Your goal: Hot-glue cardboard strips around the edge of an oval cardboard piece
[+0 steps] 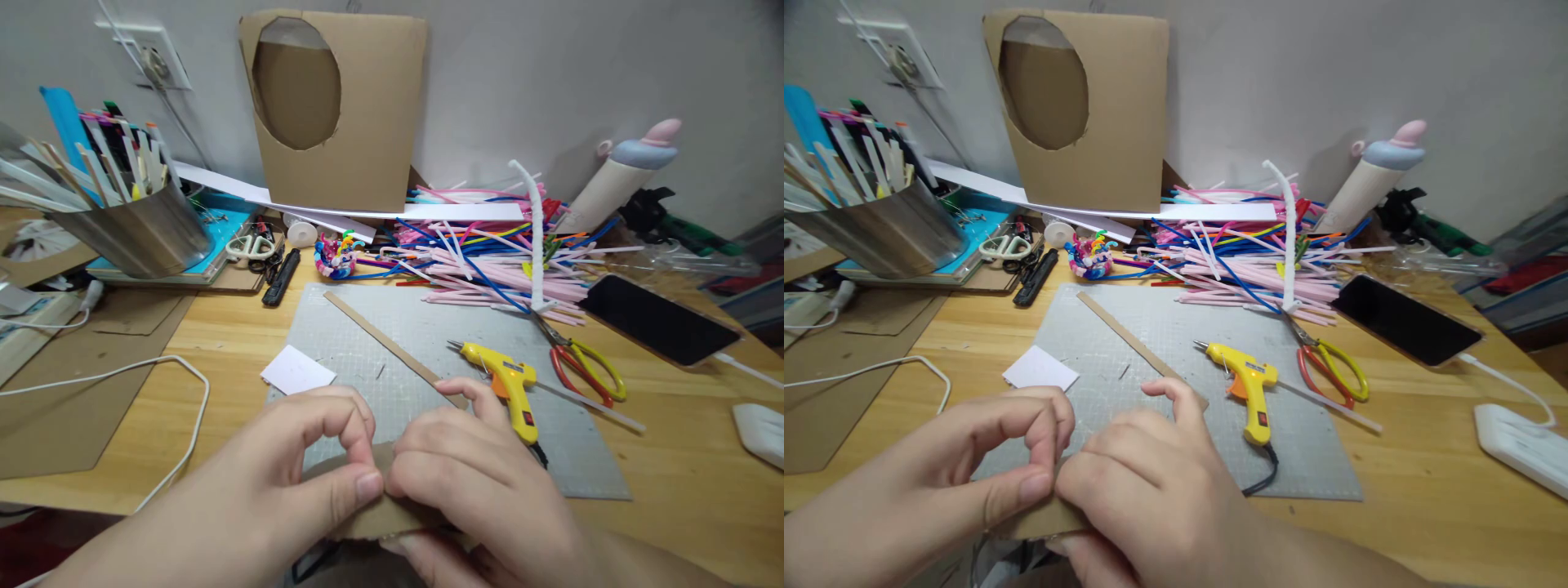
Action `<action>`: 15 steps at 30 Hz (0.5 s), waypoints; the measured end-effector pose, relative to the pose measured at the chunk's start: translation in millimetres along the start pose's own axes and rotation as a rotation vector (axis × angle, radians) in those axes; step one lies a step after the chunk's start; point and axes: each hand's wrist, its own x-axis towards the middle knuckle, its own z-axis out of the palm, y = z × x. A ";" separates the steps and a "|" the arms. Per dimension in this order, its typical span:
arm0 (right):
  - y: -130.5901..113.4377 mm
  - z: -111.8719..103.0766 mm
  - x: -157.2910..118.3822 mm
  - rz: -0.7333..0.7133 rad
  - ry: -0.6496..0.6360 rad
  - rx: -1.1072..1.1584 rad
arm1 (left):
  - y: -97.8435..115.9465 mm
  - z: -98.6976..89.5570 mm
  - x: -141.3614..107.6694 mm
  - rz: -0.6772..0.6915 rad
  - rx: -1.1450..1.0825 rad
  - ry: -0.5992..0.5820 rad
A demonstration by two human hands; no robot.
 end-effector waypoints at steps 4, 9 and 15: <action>0.8 -1.2 -0.1 0.027 -0.019 0.014 | -7.9 -2.2 4.5 -0.127 -0.264 -0.099; 1.6 -2.3 0.9 0.039 -0.022 0.024 | -7.5 -4.0 12.2 -0.055 -0.432 -0.161; -1.0 -3.7 0.3 0.081 -0.005 0.038 | -19.5 -11.2 27.6 0.147 -0.091 0.281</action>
